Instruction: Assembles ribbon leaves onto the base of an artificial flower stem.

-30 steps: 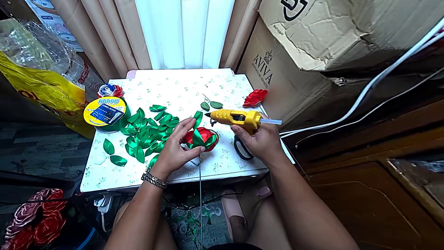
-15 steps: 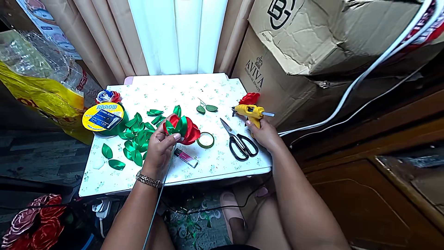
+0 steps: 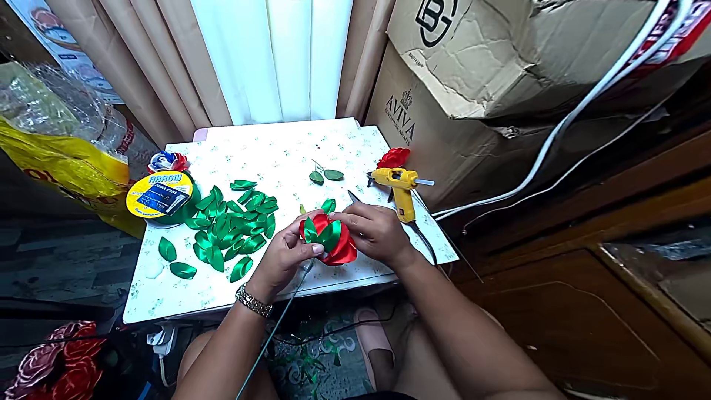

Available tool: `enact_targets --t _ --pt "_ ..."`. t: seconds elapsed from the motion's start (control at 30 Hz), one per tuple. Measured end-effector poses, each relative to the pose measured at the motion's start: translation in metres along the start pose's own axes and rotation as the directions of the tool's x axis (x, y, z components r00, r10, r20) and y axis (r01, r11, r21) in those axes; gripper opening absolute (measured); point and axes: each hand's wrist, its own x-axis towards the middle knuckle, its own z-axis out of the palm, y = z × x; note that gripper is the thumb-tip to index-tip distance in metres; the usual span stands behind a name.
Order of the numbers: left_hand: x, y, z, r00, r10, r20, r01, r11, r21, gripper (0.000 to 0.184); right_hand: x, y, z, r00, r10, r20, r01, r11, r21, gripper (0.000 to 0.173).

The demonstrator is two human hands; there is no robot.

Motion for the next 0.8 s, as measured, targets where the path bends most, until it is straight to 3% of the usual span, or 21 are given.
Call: enact_targets --t 0.2,0.37,0.43,0.5,0.57,0.63,0.7,0.8 --pt "0.0 -0.001 0.003 0.999 -0.026 -0.026 0.025 0.999 -0.037 0.043 0.001 0.003 0.009 0.998 -0.043 -0.039 0.035 0.985 -0.169 0.019" --pt "0.003 0.0 0.007 0.976 -0.047 -0.214 0.022 0.993 -0.119 0.025 0.001 0.017 -0.008 0.968 0.124 -0.218 -0.177 0.954 -0.243 0.015" --pt "0.005 0.003 0.01 0.947 -0.084 -0.311 0.022 0.98 -0.197 0.024 0.006 0.015 -0.021 0.903 0.25 -0.349 -0.31 0.942 -0.129 0.013" --pt "0.008 0.005 0.013 0.904 -0.132 -0.407 0.012 0.959 -0.284 0.025 0.016 0.003 -0.029 0.795 0.446 -0.412 -0.414 0.894 0.169 0.012" --pt "0.011 0.003 0.013 0.877 -0.149 -0.456 -0.02 0.938 -0.345 0.025 0.024 -0.013 -0.031 0.712 0.637 -0.296 -0.404 0.716 0.569 0.006" --pt "0.012 0.0 0.012 0.869 -0.139 -0.474 -0.036 0.939 -0.341 0.026 0.027 -0.025 -0.025 0.696 0.716 -0.063 -0.392 0.452 0.801 0.011" --pt "0.012 -0.002 0.013 0.872 -0.122 -0.474 -0.038 0.949 -0.313 0.028 0.027 -0.034 -0.014 0.694 0.712 0.108 -0.411 0.269 0.871 0.015" --pt "0.011 -0.003 0.014 0.885 -0.101 -0.455 -0.041 0.955 -0.293 0.027 0.028 -0.039 -0.003 0.651 0.717 0.248 -0.468 0.123 0.875 0.016"
